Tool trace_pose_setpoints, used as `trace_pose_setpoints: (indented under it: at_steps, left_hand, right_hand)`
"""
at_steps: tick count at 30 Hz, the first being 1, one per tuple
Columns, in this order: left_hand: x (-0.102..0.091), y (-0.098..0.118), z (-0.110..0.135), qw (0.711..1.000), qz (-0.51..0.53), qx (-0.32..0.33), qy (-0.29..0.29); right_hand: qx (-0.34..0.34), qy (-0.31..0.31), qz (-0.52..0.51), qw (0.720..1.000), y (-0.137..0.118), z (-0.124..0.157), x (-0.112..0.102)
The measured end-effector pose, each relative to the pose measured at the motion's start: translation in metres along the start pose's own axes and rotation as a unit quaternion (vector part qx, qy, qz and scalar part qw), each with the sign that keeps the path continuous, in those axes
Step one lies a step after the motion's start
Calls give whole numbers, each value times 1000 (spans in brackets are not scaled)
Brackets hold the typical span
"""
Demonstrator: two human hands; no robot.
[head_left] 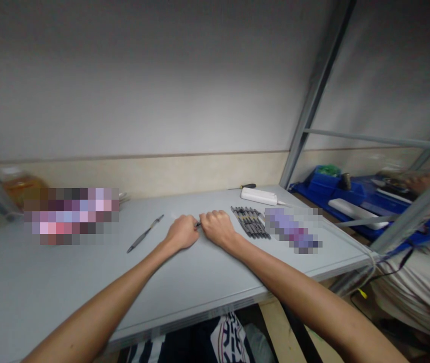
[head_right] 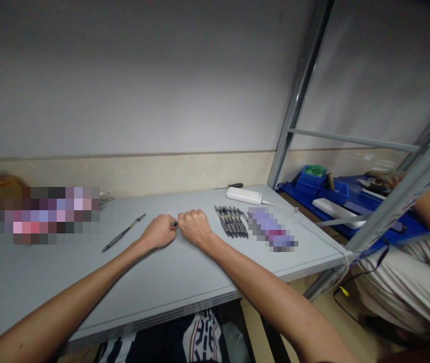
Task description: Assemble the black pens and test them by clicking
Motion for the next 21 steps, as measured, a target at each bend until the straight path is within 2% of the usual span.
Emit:
trace_pose_setpoints:
  at_steps: [3, 7, 9, 11, 14, 17, 21]
  left_hand:
    - [-10, 1, 2, 999, 16, 28, 41]
    - [-36, 17, 11, 974, 51, 160, 150]
    - [-41, 22, 15, 957, 69, 219, 176]
    - [-42, 21, 15, 948, 90, 241, 188]
    - [-37, 13, 10, 949, 127, 216, 191]
    - [-31, 5, 6, 951, 190, 181, 163]
    - [-33, -7, 6, 924, 327, 129, 153]
  right_hand:
    - [46, -23, -17, 999, 9, -1, 6]
    - [118, -42, -26, 992, 29, 2, 10]
    - [127, -45, -27, 991, 35, 4, 8]
    - [121, -51, -34, 991, 36, 6, 7]
    - [106, -57, -35, 992, 34, 5, 5]
    - [92, -52, -34, 994, 30, 4, 4]
    - [98, -34, -42, 994, 33, 3, 2]
Point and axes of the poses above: each hand's wrist, its own z-axis away from the middle knuckle, its own x-axis out of the palm, y = z × x, the point moved 9 cm from there along -z, towards the middle knuckle, and after that the axes turned 4 degrees about y, right-handed, at the moved point
